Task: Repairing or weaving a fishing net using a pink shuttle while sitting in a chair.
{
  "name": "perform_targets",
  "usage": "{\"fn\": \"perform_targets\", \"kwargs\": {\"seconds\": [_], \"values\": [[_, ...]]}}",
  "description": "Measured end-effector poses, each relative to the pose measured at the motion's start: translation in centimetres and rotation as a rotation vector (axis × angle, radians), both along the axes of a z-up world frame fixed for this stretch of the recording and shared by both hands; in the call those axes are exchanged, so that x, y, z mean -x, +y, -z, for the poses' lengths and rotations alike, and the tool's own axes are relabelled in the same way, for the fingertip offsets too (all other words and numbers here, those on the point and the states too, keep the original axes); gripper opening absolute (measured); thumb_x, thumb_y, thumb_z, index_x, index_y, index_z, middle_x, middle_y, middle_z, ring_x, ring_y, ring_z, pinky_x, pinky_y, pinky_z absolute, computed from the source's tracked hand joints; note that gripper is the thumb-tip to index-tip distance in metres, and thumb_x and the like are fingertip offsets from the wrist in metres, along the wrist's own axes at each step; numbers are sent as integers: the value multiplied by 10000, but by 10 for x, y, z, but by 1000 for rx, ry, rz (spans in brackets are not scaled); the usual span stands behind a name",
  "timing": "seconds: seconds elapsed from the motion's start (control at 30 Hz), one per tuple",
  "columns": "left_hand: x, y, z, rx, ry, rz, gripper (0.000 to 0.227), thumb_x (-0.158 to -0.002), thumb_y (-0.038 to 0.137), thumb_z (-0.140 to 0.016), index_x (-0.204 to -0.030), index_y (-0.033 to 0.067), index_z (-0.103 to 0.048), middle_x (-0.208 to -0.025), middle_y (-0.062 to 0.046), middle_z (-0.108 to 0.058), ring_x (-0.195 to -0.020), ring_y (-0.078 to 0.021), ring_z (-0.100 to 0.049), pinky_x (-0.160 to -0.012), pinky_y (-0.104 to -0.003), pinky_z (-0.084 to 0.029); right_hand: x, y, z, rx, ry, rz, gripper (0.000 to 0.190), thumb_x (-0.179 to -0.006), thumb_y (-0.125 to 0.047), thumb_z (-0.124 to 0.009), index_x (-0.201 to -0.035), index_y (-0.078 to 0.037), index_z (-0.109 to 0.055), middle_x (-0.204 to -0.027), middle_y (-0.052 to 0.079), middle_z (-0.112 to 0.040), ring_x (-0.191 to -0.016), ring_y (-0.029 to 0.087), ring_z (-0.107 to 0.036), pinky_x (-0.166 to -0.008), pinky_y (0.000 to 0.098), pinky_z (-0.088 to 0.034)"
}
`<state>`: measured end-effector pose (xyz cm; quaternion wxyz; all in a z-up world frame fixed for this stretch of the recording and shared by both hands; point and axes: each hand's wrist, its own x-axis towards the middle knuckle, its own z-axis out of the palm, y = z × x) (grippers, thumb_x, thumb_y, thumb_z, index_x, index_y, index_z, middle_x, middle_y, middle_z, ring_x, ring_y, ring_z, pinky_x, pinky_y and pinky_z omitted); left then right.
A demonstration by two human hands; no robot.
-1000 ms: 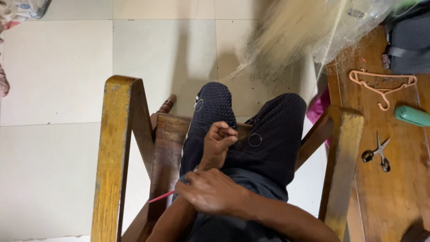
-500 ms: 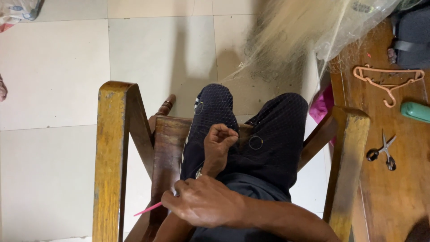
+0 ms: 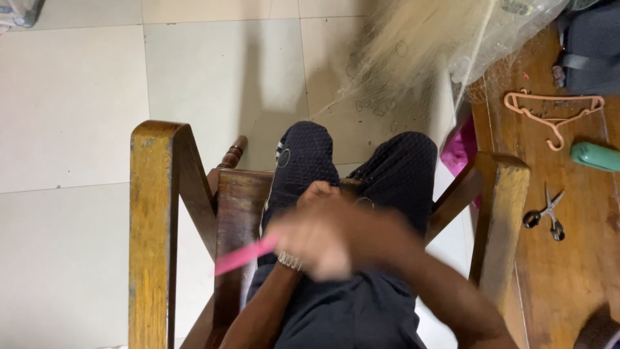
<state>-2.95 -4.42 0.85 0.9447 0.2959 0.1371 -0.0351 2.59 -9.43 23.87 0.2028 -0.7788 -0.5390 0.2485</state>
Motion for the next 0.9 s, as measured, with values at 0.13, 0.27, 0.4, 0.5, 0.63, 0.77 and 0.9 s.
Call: {"fn": "perform_targets", "kwargs": {"seconds": [0.13,0.27,0.4,0.5,0.63,0.77,0.9], "values": [[-5,13,-37,117,78,92,206,-799,-103,-555,-855,68,-456,-747,-86,-512,-656,-182,-572,-623,-303,-525,-61,-64,29,11,-734,605,62,-850,-72,-519,-882,-57,-571,-849,151,-541,-614,323,-597,-480,396,-476],[-6,12,-39,210,95,104,197,-788,-102,-562,-861,56,-471,-780,-98,-533,-653,-194,-598,-650,-323,-554,-18,-104,80,-261,-602,891,83,-911,-169,-586,-922,-157,-667,-896,86,-514,-799,289,-587,-634,323,-493],[-5,14,-39,205,127,150,199,-788,-93,-574,-862,53,-462,-788,-99,-539,-644,-203,-607,-643,-322,-556,34,-111,126,-324,-477,985,82,-856,-185,-633,-896,-197,-704,-833,54,-536,-750,245,-570,-607,300,-477],[-8,14,-46,198,141,142,202,-784,-71,-603,-864,46,-460,-805,-101,-544,-642,-178,-607,-660,-329,-564,52,-109,132,-324,-427,1035,145,-826,-157,-642,-940,-210,-714,-831,20,-552,-746,187,-559,-596,253,-482],[-8,14,-44,183,121,152,205,-791,-64,-601,-854,60,-450,-789,-92,-530,-632,-169,-573,-661,-335,-558,52,-102,130,-370,-423,1107,85,-819,-87,-666,-875,-128,-714,-762,50,-541,-675,217,-540,-554,271,-473],[-7,16,-46,196,92,147,206,-793,-69,-594,-859,67,-455,-778,-95,-525,-650,-181,-569,-686,-351,-548,50,-104,135,-412,-418,1130,97,-807,-72,-684,-884,-122,-715,-754,42,-537,-669,204,-541,-556,265,-477],[-6,16,-46,196,84,151,208,-794,-64,-597,-867,70,-456,-786,-88,-531,-649,-176,-563,-685,-355,-547,49,-105,138,-409,-411,1140,96,-801,-95,-692,-882,-140,-716,-772,33,-546,-679,204,-563,-547,278,-480]]}}
